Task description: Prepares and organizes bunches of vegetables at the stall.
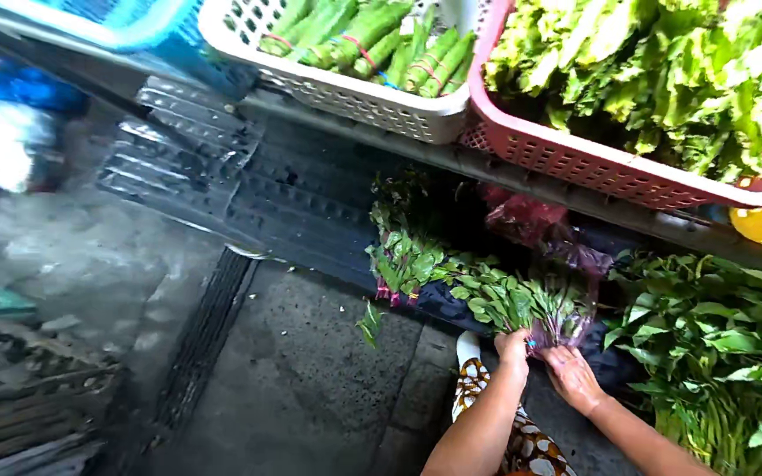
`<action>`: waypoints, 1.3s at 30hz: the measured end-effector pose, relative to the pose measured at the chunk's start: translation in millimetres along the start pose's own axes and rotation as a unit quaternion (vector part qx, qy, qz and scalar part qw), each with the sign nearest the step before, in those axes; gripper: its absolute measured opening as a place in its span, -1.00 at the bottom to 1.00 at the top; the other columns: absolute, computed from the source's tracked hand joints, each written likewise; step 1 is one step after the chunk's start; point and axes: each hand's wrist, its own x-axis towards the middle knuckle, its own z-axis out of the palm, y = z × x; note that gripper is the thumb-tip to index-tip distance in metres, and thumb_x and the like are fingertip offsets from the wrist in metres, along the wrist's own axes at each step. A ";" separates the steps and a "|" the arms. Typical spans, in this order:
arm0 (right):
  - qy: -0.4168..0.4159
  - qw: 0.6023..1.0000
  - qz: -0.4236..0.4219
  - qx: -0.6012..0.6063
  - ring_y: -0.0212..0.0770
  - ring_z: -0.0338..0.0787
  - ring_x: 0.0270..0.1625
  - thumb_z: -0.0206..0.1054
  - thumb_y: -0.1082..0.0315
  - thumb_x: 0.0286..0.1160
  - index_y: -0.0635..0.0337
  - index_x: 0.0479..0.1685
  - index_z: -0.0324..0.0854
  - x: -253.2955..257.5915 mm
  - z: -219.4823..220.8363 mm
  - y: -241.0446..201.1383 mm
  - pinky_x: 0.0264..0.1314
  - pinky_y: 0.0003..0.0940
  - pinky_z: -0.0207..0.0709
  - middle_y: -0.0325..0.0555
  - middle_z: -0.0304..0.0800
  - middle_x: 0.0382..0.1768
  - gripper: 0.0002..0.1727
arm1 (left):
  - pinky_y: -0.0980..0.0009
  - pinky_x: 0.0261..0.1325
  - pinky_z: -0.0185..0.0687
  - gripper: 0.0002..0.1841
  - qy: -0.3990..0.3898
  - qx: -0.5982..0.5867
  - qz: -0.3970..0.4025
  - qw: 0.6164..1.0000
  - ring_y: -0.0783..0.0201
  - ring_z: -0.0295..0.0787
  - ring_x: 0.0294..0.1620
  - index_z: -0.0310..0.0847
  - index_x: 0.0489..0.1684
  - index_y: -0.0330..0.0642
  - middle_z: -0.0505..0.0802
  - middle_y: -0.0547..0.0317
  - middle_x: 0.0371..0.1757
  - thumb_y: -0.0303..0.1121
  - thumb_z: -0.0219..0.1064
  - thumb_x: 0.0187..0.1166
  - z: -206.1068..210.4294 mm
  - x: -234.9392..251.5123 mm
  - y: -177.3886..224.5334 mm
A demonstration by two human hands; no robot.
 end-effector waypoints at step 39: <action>-0.138 0.858 0.360 0.341 0.11 0.59 0.58 0.23 0.17 0.76 0.38 0.71 0.17 325.5 57.2 -203.4 0.67 -0.01 0.42 0.32 0.55 0.52 -0.33 | -0.29 0.68 0.19 0.07 0.082 0.533 0.345 0.768 -0.36 0.13 0.79 0.08 0.86 -0.17 0.15 -0.33 0.84 -0.13 0.67 0.27 -236.0 127.7 187.7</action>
